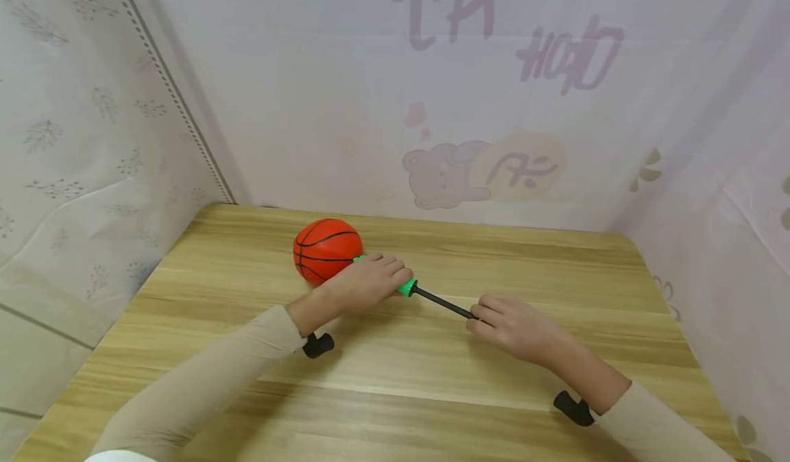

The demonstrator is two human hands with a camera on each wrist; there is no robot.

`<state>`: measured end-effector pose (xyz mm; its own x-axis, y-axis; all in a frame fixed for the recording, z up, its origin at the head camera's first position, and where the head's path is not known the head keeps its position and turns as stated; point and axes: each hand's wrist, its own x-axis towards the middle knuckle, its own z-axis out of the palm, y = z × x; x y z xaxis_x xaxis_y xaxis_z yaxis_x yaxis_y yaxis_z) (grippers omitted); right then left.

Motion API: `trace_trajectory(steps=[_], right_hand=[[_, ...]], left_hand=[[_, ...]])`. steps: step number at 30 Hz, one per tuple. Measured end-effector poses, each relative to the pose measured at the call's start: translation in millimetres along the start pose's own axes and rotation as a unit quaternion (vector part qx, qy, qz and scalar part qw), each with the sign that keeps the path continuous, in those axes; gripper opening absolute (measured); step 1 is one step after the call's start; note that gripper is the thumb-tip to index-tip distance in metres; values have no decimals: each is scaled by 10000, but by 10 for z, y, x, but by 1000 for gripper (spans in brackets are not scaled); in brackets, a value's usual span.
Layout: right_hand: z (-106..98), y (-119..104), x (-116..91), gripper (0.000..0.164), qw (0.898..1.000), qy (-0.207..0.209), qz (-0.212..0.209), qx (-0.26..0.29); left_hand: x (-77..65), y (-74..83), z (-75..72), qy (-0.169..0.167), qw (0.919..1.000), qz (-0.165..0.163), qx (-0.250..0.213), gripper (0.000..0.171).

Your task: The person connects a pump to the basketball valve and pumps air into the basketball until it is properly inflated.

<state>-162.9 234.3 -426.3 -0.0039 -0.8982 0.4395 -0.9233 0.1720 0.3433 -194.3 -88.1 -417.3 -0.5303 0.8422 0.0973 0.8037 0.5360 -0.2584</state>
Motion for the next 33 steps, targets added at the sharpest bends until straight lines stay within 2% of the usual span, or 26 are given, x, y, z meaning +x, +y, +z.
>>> trace_trajectory(steps=[8,17,23,28,33], right_hand=[[11,49,-11,38,9998,146,-15,-109],[119,126,251,40,9999,-83,78,113],[227,173,442,44,9997,-244,64,70],[325,225,544,47,9998,-171,-54,-127],[344,232,543,47,9999,-56,-39,-134]], left_hand=[[46,5,30,30,10000,28,-8,16],[90,42,17,176,9996,64,207,21],[131,67,30,166,9994,92,294,27],[148,69,25,79,9996,111,249,25],[138,36,-3,62,9999,90,123,21]])
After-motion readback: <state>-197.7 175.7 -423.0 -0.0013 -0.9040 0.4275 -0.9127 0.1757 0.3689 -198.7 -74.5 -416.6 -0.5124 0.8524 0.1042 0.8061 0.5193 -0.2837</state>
